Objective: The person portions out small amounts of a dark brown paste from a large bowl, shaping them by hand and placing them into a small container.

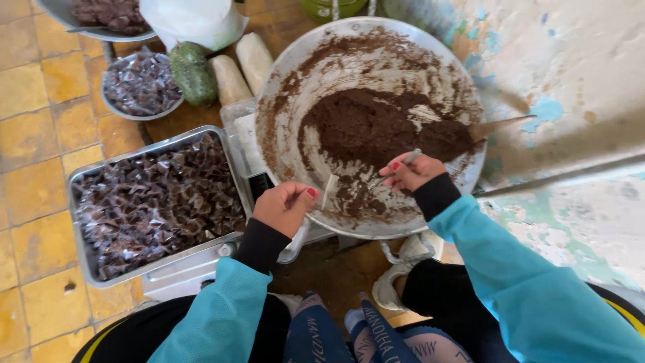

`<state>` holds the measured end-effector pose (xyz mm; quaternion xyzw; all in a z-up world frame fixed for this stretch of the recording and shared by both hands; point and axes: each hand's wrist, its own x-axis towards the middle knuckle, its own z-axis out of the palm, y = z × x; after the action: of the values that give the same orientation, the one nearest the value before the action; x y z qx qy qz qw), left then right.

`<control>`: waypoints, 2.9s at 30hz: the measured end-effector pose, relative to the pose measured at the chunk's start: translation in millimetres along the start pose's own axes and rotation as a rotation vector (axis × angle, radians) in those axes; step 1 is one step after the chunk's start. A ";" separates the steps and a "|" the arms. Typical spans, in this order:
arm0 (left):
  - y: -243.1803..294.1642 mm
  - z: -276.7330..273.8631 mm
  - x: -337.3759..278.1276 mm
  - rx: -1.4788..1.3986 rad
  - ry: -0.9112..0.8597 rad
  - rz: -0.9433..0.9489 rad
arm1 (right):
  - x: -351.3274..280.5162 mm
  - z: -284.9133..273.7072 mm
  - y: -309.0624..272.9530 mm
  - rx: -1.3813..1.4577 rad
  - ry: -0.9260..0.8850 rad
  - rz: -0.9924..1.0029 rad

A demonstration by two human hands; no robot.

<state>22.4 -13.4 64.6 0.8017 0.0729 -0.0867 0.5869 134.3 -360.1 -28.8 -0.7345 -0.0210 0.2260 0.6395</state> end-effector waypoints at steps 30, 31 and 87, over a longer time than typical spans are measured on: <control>-4.2 41.9 2.9 -0.004 -0.128 -0.092 | -67.6 10.9 -27.2 -0.793 0.147 -0.559; -6.1 42.6 3.3 -0.005 -0.131 -0.094 | -59.9 12.5 -17.0 -0.848 0.179 -0.609; -50.9 57.8 20.1 -0.665 -0.178 -0.151 | -74.0 43.6 -100.1 0.420 0.499 0.071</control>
<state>27.8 -52.9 -4.3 0.5484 0.1048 -0.1706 0.8119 78.0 -325.1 85.2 -0.6195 0.2091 0.0605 0.7542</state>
